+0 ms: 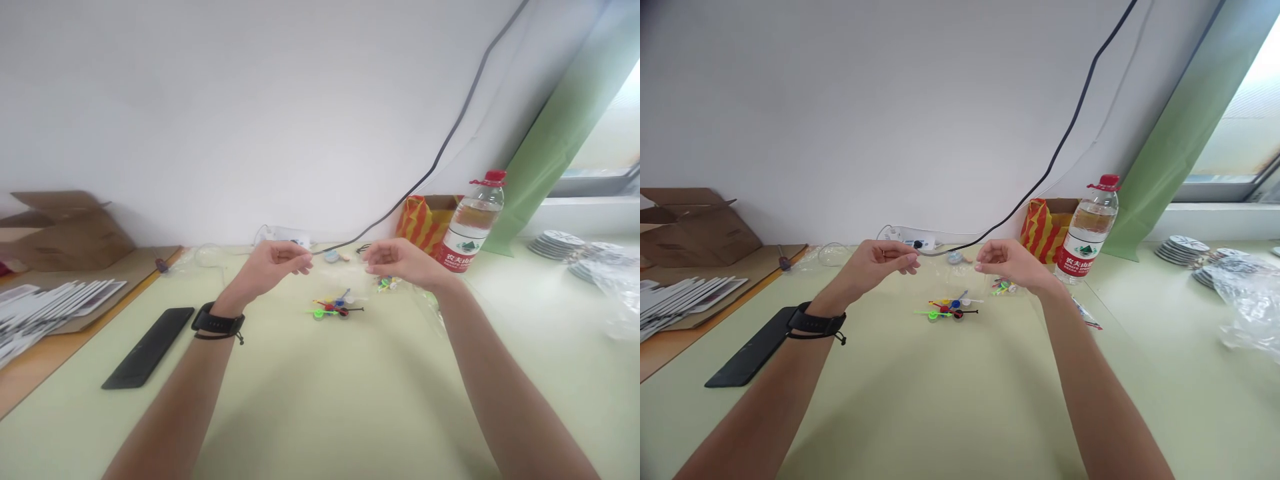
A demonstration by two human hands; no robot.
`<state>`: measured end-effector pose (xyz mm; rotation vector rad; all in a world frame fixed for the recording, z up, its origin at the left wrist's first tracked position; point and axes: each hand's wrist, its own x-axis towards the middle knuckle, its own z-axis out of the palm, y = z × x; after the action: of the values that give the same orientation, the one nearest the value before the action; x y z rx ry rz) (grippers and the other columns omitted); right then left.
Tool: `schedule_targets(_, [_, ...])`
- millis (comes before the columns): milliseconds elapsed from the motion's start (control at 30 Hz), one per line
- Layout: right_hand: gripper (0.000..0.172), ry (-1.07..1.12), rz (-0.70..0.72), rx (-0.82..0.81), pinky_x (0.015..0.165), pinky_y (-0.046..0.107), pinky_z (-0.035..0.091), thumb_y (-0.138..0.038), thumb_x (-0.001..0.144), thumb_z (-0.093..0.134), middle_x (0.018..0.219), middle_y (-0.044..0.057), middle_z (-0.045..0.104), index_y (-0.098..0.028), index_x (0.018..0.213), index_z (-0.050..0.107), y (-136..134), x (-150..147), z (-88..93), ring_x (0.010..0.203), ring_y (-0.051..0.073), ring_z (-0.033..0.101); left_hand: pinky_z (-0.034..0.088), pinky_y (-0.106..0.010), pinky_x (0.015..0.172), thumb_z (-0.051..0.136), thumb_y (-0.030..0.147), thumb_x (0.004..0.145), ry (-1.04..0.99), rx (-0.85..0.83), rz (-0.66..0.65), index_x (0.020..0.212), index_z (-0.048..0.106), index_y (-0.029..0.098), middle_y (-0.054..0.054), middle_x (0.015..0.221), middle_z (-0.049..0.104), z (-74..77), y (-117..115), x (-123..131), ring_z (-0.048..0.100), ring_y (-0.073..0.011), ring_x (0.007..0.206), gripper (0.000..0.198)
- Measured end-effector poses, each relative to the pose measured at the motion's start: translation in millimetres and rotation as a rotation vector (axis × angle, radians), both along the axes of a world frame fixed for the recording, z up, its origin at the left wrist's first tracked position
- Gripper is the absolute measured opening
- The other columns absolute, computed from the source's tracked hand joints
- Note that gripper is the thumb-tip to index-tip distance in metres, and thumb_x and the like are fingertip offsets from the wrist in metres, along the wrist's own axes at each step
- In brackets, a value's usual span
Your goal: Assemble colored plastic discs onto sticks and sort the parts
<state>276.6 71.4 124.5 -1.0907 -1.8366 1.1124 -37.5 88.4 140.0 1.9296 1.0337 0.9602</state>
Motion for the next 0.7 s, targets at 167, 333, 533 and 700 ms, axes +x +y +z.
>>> schedule_targets(167, [0.035,0.155,-0.125,0.034,0.077,0.032,0.054,-0.051,0.078,0.082,0.079,0.003,0.07,-0.019,0.08,0.069,3.2,2.3,-0.9,0.081,0.018,0.066,0.062,-0.042,0.085,0.08,0.054,0.08,-0.129,-0.023,0.072,0.098,0.076,0.017,-0.012,0.092,0.08,-3.8,4.4,0.2,0.077,-0.0289,0.088,0.041])
schedule_targets(333, [0.042,0.237,-0.065,-0.049,0.096,0.039,0.054,-0.06,0.092,0.065,0.106,0.01,0.077,-0.02,0.094,0.077,0.4,0.0,1.7,0.103,0.025,0.071,0.062,-0.046,0.092,0.081,0.051,0.081,-0.185,-0.024,0.084,0.103,0.076,0.017,-0.013,0.099,0.08,-5.2,3.4,4.9,0.077,-0.0291,0.093,0.04])
schedule_targets(533, [0.068,0.373,0.329,-0.26,0.115,0.05,0.042,-0.076,0.094,0.042,0.142,0.011,0.064,-0.022,0.12,0.075,-7.0,-1.7,7.2,0.132,0.033,0.059,0.06,-0.048,0.098,0.08,0.051,0.083,-0.174,-0.064,-0.032,0.105,0.079,0.017,-0.013,0.109,0.079,-0.4,-3.1,6.6,0.075,-0.0311,0.103,0.04])
schedule_targets(700, [0.087,0.399,0.446,-0.394,0.116,0.051,0.038,-0.082,0.094,0.016,0.157,0.009,0.051,-0.024,0.135,0.066,-11.6,-13.2,9.8,0.142,0.034,0.049,0.056,-0.05,0.105,0.075,0.051,0.088,-0.122,-0.098,-0.141,0.116,0.077,0.019,-0.011,0.117,0.077,6.8,-10.5,8.3,0.073,-0.0305,0.11,0.042])
